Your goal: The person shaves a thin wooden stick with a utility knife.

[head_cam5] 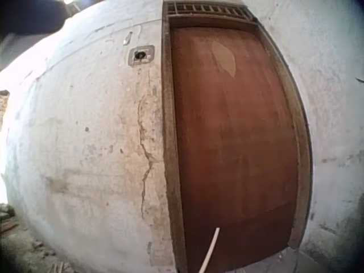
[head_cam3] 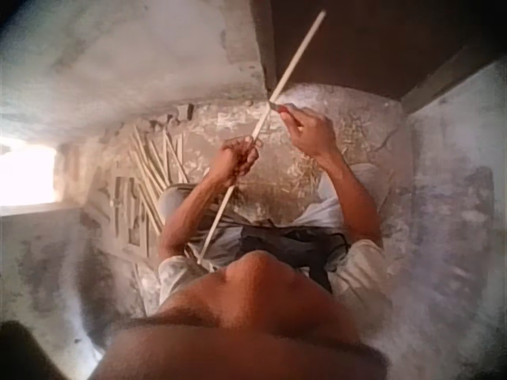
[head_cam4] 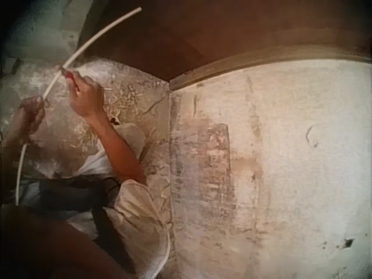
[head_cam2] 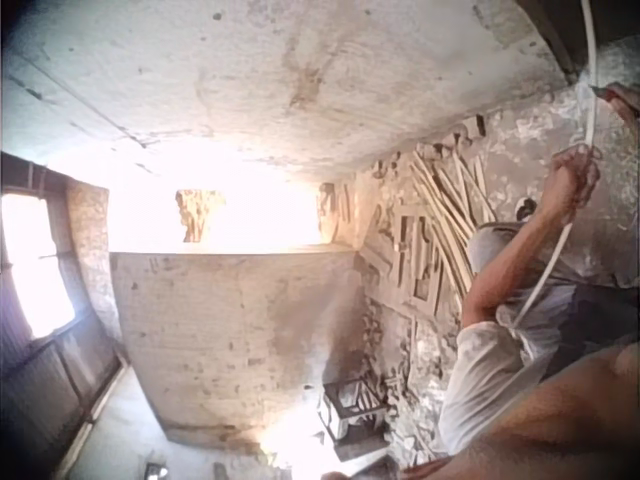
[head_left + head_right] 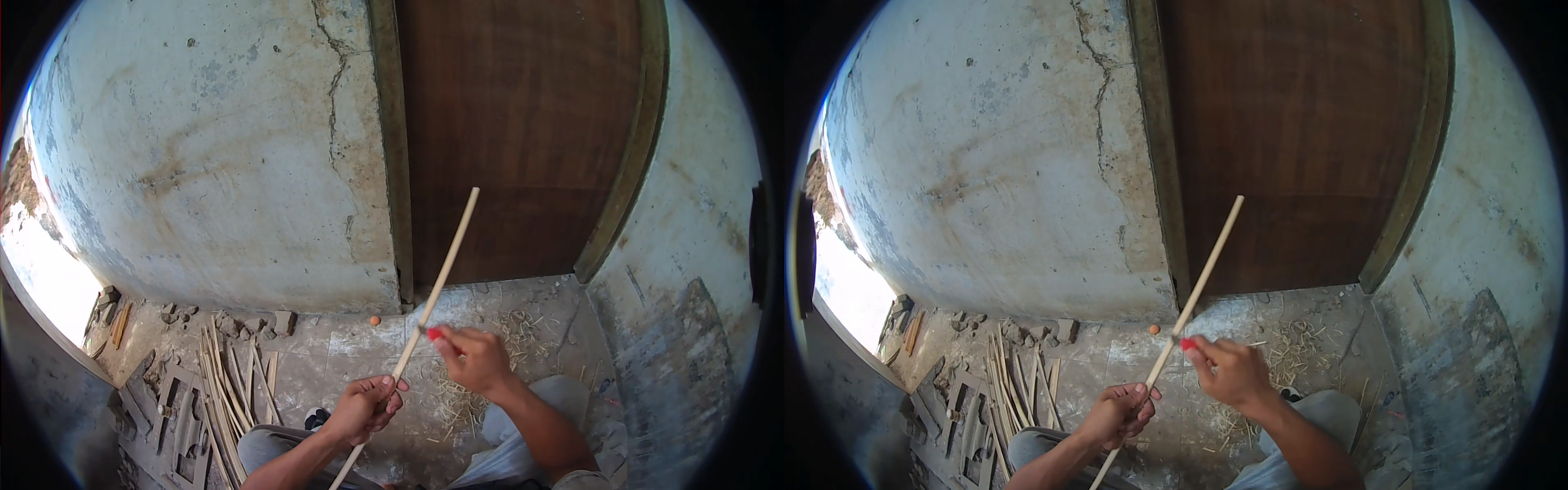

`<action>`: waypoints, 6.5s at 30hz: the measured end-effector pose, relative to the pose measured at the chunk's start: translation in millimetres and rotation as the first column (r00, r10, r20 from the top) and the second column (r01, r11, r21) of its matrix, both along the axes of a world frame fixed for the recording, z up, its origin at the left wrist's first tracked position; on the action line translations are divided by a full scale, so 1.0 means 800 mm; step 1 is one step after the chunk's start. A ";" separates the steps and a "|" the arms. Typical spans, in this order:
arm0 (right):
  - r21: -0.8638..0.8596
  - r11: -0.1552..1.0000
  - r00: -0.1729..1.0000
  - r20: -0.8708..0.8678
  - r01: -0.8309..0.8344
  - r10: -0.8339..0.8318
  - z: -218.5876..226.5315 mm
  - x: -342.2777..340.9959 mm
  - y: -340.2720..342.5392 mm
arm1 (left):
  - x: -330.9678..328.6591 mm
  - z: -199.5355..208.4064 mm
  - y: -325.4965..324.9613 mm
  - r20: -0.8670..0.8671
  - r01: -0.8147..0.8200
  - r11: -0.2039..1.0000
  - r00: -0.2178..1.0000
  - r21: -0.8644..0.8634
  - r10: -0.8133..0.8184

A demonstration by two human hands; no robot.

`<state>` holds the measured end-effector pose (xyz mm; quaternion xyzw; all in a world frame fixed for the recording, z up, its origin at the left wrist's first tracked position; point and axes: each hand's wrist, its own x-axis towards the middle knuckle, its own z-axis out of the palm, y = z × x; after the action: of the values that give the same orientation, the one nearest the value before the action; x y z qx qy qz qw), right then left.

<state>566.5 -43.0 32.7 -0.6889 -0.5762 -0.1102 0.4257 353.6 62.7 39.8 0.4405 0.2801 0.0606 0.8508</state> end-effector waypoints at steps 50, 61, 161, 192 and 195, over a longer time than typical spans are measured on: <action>-0.008 0.996 0.996 0.018 0.089 -0.089 -0.001 0.000 0.027 | -0.004 0.009 -0.021 -0.066 -0.069 0.952 0.993 0.299 0.093; 0.057 0.956 0.957 -0.014 0.289 -0.289 0.011 0.065 0.011 | -0.043 0.014 -0.051 -0.164 0.108 0.900 0.986 0.421 -0.041; -0.095 0.928 0.908 -0.193 0.360 -0.372 0.025 0.078 -0.004 | -0.150 0.027 -0.112 -0.084 -0.012 0.483 0.981 0.875 0.175; -0.211 0.944 0.966 -0.005 0.252 -0.259 0.017 0.046 -0.014 | -0.117 0.034 -0.083 0.048 -0.216 0.648 0.963 0.730 0.266; -0.271 0.928 0.961 -0.034 0.257 -0.276 0.017 0.052 -0.012 | -0.091 0.042 -0.082 0.012 -0.171 0.670 0.972 0.722 0.235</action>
<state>607.9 -52.4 46.2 -0.8147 -0.4711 -0.0646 0.3319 281.1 -3.0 73.5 0.7057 0.3160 0.2410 0.5866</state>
